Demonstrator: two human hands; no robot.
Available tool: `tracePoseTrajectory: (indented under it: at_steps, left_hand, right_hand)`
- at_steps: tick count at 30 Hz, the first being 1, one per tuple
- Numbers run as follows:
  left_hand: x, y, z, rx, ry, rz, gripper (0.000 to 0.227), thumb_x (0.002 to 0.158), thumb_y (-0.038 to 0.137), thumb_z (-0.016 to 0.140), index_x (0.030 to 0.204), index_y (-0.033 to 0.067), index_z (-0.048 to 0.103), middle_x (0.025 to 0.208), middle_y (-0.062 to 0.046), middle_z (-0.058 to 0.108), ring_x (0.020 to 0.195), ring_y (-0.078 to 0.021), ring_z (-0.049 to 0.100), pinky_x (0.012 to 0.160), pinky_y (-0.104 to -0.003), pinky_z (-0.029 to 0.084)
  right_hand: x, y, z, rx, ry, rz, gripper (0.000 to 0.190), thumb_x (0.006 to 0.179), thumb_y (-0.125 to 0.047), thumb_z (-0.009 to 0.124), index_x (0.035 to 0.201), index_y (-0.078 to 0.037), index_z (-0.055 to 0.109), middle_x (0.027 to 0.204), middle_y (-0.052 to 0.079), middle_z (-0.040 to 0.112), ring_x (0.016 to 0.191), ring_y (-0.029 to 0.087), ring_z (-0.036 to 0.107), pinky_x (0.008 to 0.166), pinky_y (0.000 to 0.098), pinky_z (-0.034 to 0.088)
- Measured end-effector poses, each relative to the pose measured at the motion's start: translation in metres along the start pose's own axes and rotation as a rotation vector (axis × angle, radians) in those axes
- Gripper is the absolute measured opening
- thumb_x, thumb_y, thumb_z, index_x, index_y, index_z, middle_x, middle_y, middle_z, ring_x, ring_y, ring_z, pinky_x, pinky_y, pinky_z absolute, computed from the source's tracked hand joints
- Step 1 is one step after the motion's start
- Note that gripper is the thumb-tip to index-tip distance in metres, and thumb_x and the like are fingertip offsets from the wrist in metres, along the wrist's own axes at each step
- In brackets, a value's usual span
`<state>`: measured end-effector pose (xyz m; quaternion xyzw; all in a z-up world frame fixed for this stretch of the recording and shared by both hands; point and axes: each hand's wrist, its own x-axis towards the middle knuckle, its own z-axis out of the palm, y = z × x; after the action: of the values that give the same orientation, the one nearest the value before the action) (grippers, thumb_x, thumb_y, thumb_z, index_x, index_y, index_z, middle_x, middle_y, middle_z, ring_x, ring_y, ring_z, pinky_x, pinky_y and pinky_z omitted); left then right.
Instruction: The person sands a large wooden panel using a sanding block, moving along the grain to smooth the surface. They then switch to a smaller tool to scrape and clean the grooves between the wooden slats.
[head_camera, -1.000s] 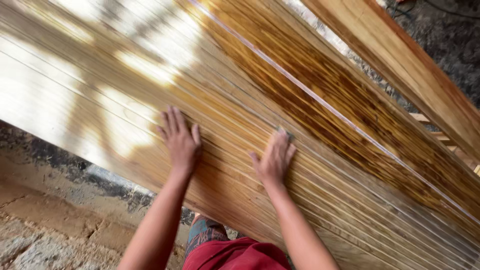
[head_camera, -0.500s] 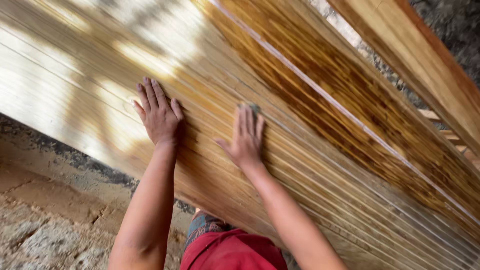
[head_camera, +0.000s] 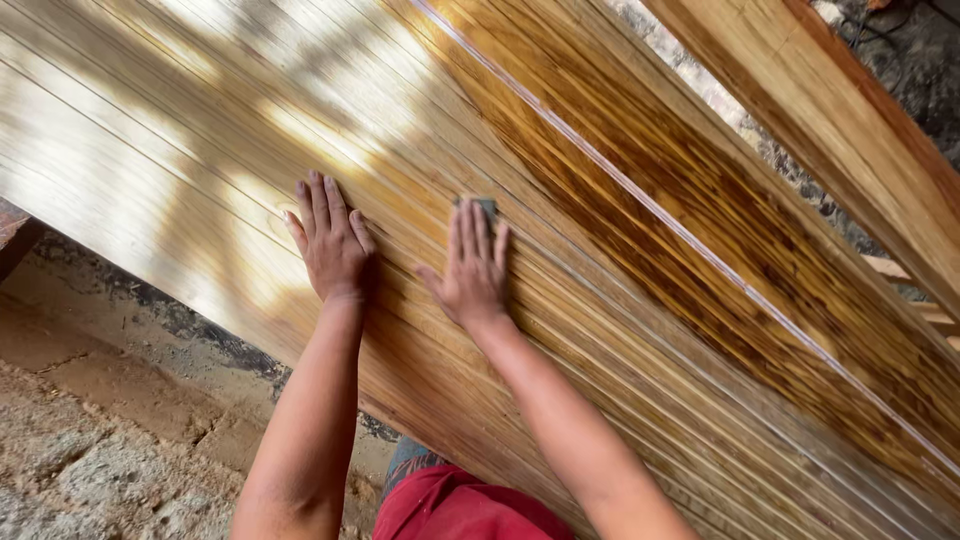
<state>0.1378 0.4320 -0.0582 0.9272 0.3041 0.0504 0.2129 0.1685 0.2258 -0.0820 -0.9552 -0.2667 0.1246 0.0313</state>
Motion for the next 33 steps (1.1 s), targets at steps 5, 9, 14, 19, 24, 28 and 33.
tracePoseTrajectory:
  at_steps: [5,9,14,19,24,28,33]
  left_hand:
    - [0.002,0.004,0.003,0.109,0.042,0.008,0.063,0.104,0.033,0.043,0.159,0.0020,0.039,0.169,-0.012,0.029,0.158,-0.0311,0.019,0.125,-0.058,0.011]
    - [0.006,0.003,0.007,0.080,0.037,0.002,0.062,0.106,0.033,0.042,0.160,0.0028,0.039,0.170,-0.010,0.030,0.159,-0.0306,0.019,0.127,-0.057,0.012]
    - [-0.009,-0.004,0.002,0.022,0.022,0.025,0.060,0.107,0.031,0.041,0.159,0.0023,0.040,0.172,-0.011,0.030,0.160,-0.0311,0.019,0.128,-0.057,0.012]
    - [-0.003,0.002,0.000,0.077,0.044,0.032,0.063,0.105,0.035,0.043,0.159,0.0020,0.039,0.170,-0.011,0.030,0.159,-0.0310,0.019,0.127,-0.057,0.012]
    - [-0.002,-0.001,0.003,0.067,0.032,0.018,0.065,0.104,0.038,0.043,0.157,0.0008,0.039,0.169,-0.012,0.030,0.158,-0.0320,0.019,0.126,-0.058,0.010]
    - [-0.006,-0.009,0.002,-0.152,0.016,0.014,0.062,0.105,0.036,0.041,0.157,0.0036,0.041,0.169,-0.010,0.031,0.160,-0.0314,0.020,0.128,-0.059,0.009]
    - [-0.013,-0.015,-0.017,-0.333,-0.063,0.034,0.065,0.105,0.039,0.044,0.158,0.0016,0.039,0.170,-0.014,0.029,0.161,-0.0344,0.019,0.129,-0.060,0.007]
  right_hand:
    - [-0.095,0.087,-0.036,0.100,0.166,0.447,0.109,0.091,-0.084,0.014,0.161,-0.002,-0.005,0.170,0.019,-0.009,0.158,0.031,-0.009,0.123,0.0539,-0.014]
    - [-0.017,0.034,-0.024,0.102,0.386,0.357,0.109,0.096,-0.086,0.010,0.164,-0.003,-0.011,0.173,0.018,-0.017,0.162,0.029,-0.013,0.129,0.0560,-0.016]
    - [0.060,-0.024,-0.002,0.101,0.087,0.026,0.105,0.096,-0.081,0.020,0.165,-0.004,0.001,0.174,0.015,-0.006,0.163,0.028,-0.003,0.130,0.0552,-0.011]
    - [-0.044,0.050,-0.032,0.014,0.219,0.239,0.105,0.091,-0.080,0.016,0.163,-0.005,0.001,0.172,0.014,-0.005,0.160,0.025,-0.006,0.127,0.0527,-0.011]
    - [-0.009,0.023,-0.032,0.062,0.174,0.676,0.110,0.094,-0.084,0.020,0.161,-0.002,-0.009,0.170,0.017,-0.015,0.158,0.030,-0.012,0.123,0.0540,-0.013]
    - [0.107,-0.067,0.000,0.055,0.173,0.239,0.109,0.097,-0.081,0.028,0.162,0.001,-0.004,0.171,0.016,-0.010,0.160,0.027,-0.012,0.127,0.0543,-0.013]
    - [0.043,-0.043,-0.015,0.112,0.124,0.169,0.110,0.095,-0.081,0.019,0.163,0.002,-0.002,0.173,0.017,-0.006,0.160,0.030,-0.005,0.127,0.0544,-0.012]
